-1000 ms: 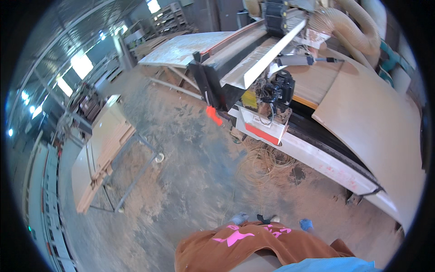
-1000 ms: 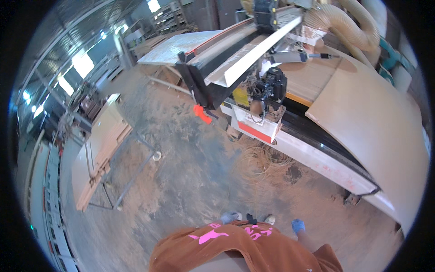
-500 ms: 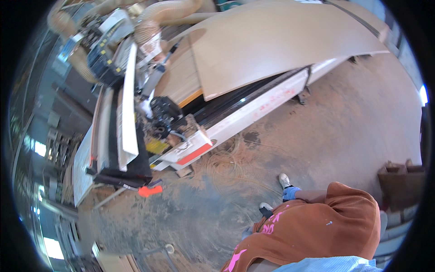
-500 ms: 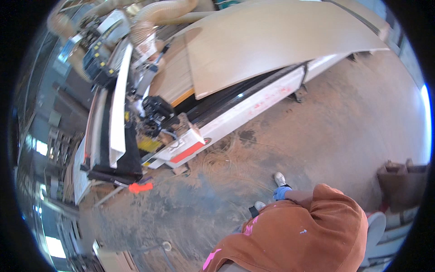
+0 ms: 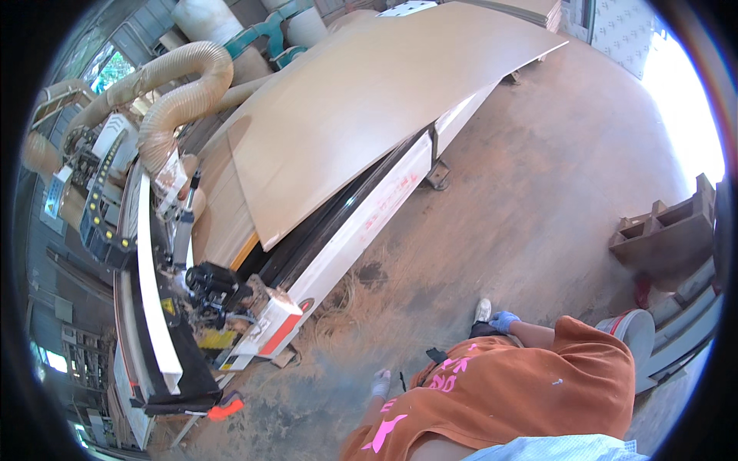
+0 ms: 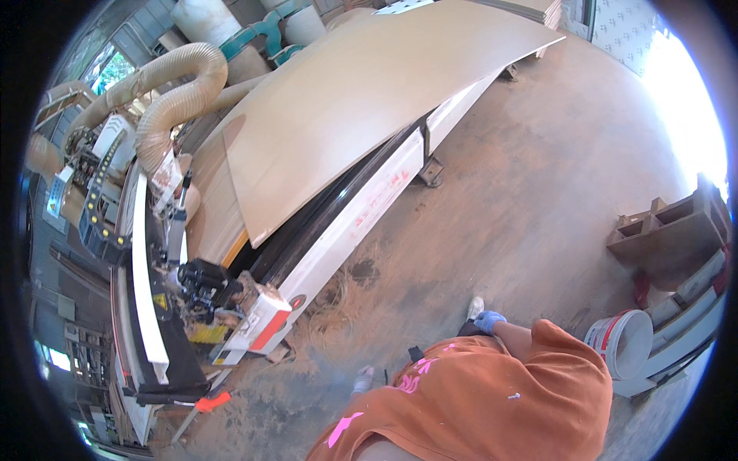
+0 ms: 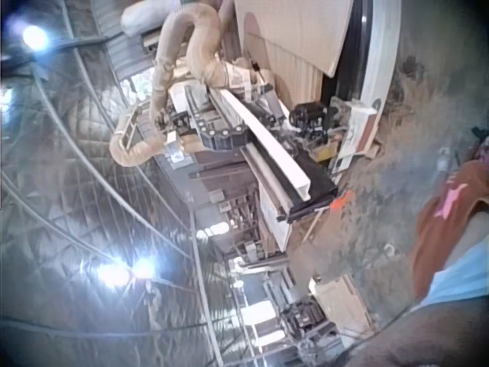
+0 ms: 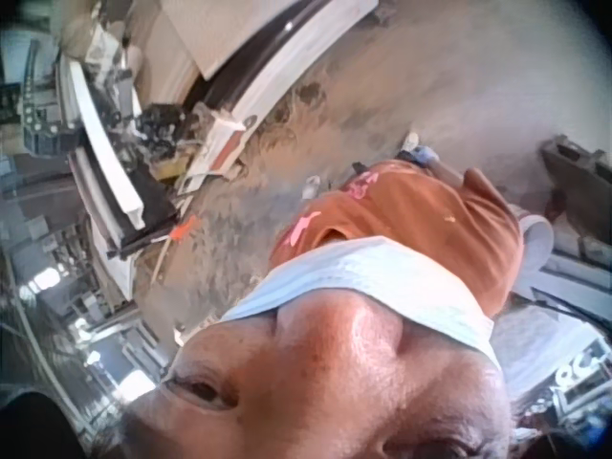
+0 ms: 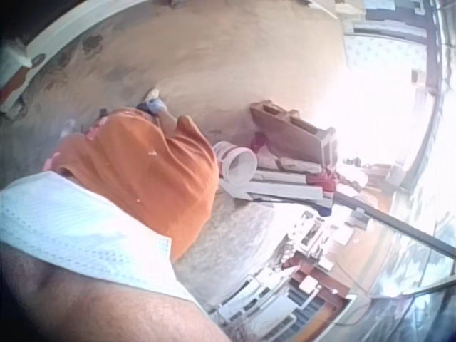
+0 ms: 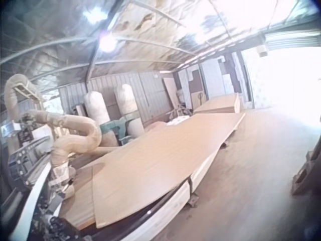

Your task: The person lifts a large wood panel from a stack and places it onto a machine. They then walk to a nearby table, pick up a printed label, and tear it from a roll before returning to the machine area.

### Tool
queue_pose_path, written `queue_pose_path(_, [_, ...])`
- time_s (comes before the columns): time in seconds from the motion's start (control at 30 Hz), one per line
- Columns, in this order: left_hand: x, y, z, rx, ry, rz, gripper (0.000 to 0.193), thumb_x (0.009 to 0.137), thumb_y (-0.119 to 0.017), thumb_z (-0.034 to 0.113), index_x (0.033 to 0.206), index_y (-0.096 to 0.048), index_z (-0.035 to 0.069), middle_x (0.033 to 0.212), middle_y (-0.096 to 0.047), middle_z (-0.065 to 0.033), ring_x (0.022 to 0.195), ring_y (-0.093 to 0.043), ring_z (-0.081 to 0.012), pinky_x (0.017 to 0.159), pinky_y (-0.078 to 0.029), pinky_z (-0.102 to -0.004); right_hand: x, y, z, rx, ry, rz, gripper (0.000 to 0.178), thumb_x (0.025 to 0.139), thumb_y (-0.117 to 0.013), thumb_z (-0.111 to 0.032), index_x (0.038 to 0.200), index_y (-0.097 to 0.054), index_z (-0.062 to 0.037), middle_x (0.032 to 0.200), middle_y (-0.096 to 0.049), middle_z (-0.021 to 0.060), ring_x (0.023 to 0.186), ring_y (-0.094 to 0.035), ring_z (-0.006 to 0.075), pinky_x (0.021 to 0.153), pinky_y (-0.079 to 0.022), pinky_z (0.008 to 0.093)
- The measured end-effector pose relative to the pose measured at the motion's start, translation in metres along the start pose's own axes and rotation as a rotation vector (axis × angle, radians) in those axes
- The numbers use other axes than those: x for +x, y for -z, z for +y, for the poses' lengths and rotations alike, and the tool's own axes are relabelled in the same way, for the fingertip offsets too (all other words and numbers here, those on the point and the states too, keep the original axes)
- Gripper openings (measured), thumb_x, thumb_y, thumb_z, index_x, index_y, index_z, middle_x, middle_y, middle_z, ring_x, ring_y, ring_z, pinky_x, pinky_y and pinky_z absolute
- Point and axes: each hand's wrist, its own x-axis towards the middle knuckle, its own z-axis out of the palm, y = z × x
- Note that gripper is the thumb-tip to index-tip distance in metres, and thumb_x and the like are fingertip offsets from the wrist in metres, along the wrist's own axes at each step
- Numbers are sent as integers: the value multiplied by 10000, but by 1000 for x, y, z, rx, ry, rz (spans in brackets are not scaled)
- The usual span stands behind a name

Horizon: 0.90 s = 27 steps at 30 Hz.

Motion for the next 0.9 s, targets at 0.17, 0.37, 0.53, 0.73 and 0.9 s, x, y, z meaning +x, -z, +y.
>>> queue_pose_path(0.17, [36,-69,114,-31,-143,-189,352,843,-549,345,936,-636,18,872,-634,-123,790,-559,-201,796,-446,-340,16,81,56,-10,-80,41,408,804,-556,-397,1102,-642,-132,1109,-631,125,1052,-584,295,911,-445,380])
queue_pose_path(0.37, [104,-188,277,-515,362,-707,325,860,-564,257,1075,-614,19,1033,-645,-138,894,-601,-214,831,-453,-312,23,151,109,204,-124,166,371,829,-541,-342,1088,-640,-96,1117,-623,138,1054,-581,300,900,-449,380])
queue_pose_path(0.53, [106,-204,396,107,-372,-543,431,860,-590,259,1211,-529,17,1144,-611,-151,1049,-579,-216,937,-419,-303,60,158,125,492,-223,201,382,846,-543,-349,1097,-633,-75,1120,-623,140,1056,-579,296,904,-444,369])
queue_pose_path(0.73, [173,-230,503,-47,-217,-494,387,868,-586,258,1187,-555,41,943,-633,-45,755,-575,-150,708,-481,-280,136,190,123,518,-123,151,386,850,-545,-356,1097,-632,-72,1114,-626,144,1051,-582,292,907,-441,368])
queue_pose_path(0.9, [235,-242,584,-194,-271,-513,327,874,-578,215,1144,-565,31,825,-582,-6,630,-502,-91,572,-449,-252,190,280,99,428,-187,242,371,844,-563,-347,1083,-635,-72,1086,-639,137,1003,-601,285,877,-454,367])
